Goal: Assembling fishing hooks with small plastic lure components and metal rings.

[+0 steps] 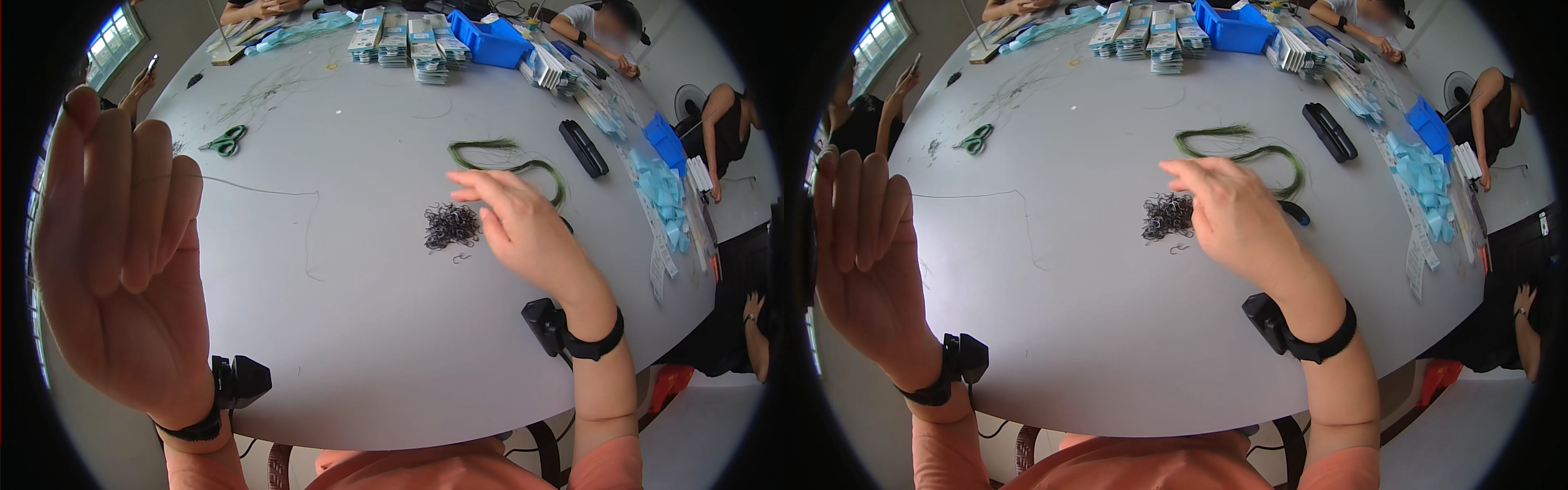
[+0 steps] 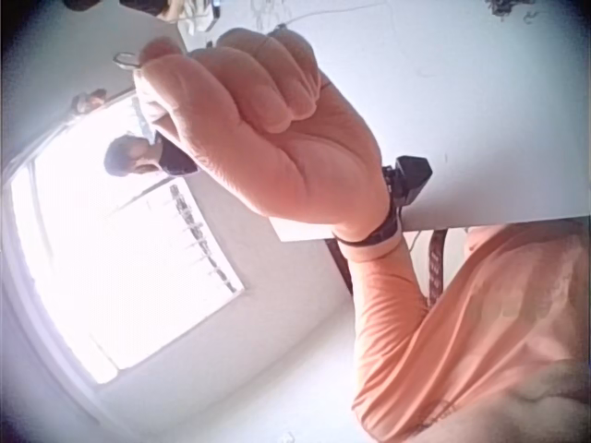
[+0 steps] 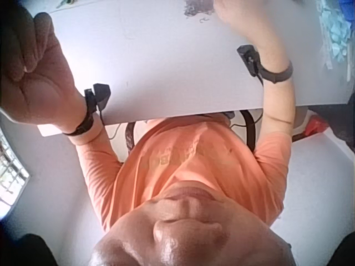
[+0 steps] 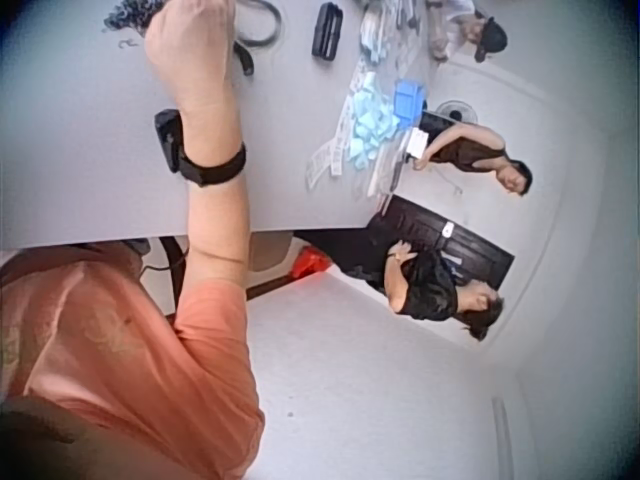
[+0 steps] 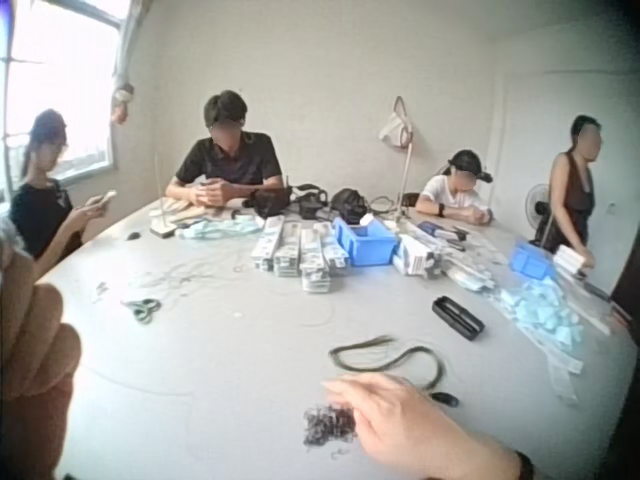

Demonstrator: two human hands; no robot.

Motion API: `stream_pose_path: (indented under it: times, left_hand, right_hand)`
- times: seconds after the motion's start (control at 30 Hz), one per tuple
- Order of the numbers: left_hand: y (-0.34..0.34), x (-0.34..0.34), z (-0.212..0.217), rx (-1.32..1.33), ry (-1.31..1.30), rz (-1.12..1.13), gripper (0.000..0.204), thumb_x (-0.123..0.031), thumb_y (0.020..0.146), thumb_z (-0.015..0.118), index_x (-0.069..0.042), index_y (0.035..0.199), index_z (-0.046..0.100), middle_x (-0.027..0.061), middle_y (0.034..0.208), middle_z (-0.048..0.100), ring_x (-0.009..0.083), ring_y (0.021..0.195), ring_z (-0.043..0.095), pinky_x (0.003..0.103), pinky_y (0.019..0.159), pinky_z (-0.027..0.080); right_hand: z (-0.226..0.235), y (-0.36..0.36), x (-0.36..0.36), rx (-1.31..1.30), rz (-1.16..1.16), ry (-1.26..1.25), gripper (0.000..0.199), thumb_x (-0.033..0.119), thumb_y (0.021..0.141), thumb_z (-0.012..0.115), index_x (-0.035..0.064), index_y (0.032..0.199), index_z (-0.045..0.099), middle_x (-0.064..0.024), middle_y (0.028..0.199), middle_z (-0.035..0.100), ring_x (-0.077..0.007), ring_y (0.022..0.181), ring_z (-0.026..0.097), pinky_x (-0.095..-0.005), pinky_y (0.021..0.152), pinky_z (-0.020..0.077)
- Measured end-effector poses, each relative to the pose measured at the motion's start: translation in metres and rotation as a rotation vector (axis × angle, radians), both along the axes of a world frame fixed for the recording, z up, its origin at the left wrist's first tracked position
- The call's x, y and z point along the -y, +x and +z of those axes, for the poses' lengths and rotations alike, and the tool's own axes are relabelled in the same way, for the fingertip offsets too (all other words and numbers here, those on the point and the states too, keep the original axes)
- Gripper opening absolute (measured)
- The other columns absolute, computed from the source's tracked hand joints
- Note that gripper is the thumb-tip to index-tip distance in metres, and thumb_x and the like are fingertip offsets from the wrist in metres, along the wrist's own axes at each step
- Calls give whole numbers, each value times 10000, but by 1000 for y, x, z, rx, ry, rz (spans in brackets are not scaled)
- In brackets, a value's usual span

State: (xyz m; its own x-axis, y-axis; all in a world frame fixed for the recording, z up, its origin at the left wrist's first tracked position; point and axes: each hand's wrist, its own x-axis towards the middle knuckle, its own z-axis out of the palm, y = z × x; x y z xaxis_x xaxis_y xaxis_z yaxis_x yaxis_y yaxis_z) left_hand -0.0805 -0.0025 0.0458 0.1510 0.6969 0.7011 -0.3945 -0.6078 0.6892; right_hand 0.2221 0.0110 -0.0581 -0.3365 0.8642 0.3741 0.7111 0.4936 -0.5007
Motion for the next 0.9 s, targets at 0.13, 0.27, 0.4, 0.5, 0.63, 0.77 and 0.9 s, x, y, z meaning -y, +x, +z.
stream_pose_path:
  times: [0.13, 0.27, 0.4, 0.5, 0.63, 0.77, 0.9]
  left_hand:
    - [0, 0, 0, -36, -24, -12, 217, -142, 1082, 473, 17, 1217, 531, -46, 725, 380, 41, 634, 358, 207, 636, 317]
    - [-1, 0, 0, -53, -11, -21, 221, -144, 1081, 476, 21, 1219, 523, -45, 724, 378, 43, 633, 355, 211, 636, 316]
    - [0, 0, -1, -11, -15, -6, 224, -142, 1080, 476, 27, 1220, 517, -44, 722, 375, 45, 634, 355, 213, 639, 313]
    - [1, 0, -1, -8, -14, -16, 217, -141, 1079, 476, 28, 1209, 517, -44, 720, 373, 45, 635, 354, 212, 640, 311]
    - [1, 1, -1, -46, -23, -26, 196, -136, 1078, 476, 21, 1188, 515, -44, 715, 369, 45, 632, 353, 213, 638, 311]
    - [1, 0, 1, -74, -3, -30, 165, -129, 1080, 472, 6, 1164, 516, -43, 710, 372, 45, 626, 356, 212, 634, 315]
    - [3, 4, 3, -33, -30, -66, 140, -110, 1075, 478, -4, 1156, 519, -35, 708, 394, 44, 626, 374, 211, 634, 329]
  right_hand:
    - [-3, -8, 2, 65, 102, 89, 407, -59, 868, 555, 27, 1261, 621, -96, 1028, 738, -309, 1097, 638, -424, 950, 505]
    - [9, 1, 8, 59, 24, -4, 376, -26, 869, 598, 38, 1238, 638, -101, 1047, 724, -305, 1068, 640, -418, 911, 518]
    - [12, 2, 9, 115, 9, -45, 276, 15, 858, 649, 65, 1125, 696, -97, 987, 703, -290, 976, 648, -411, 840, 528]
    - [8, -1, 8, 167, -14, -123, 180, 28, 845, 666, 70, 1013, 713, -94, 917, 677, -277, 859, 655, -403, 773, 530]
    - [6, -1, 5, 61, -36, -144, 126, 26, 845, 668, 51, 964, 699, -101, 869, 661, -282, 746, 658, -389, 690, 526]
    - [7, 0, 4, -54, -62, -107, 104, 15, 868, 655, 38, 962, 692, -114, 856, 685, -297, 724, 674, -373, 666, 531]
    - [6, -1, 2, -55, -52, 2, 86, 10, 891, 645, 23, 965, 688, -129, 856, 716, -300, 741, 696, -367, 674, 539]
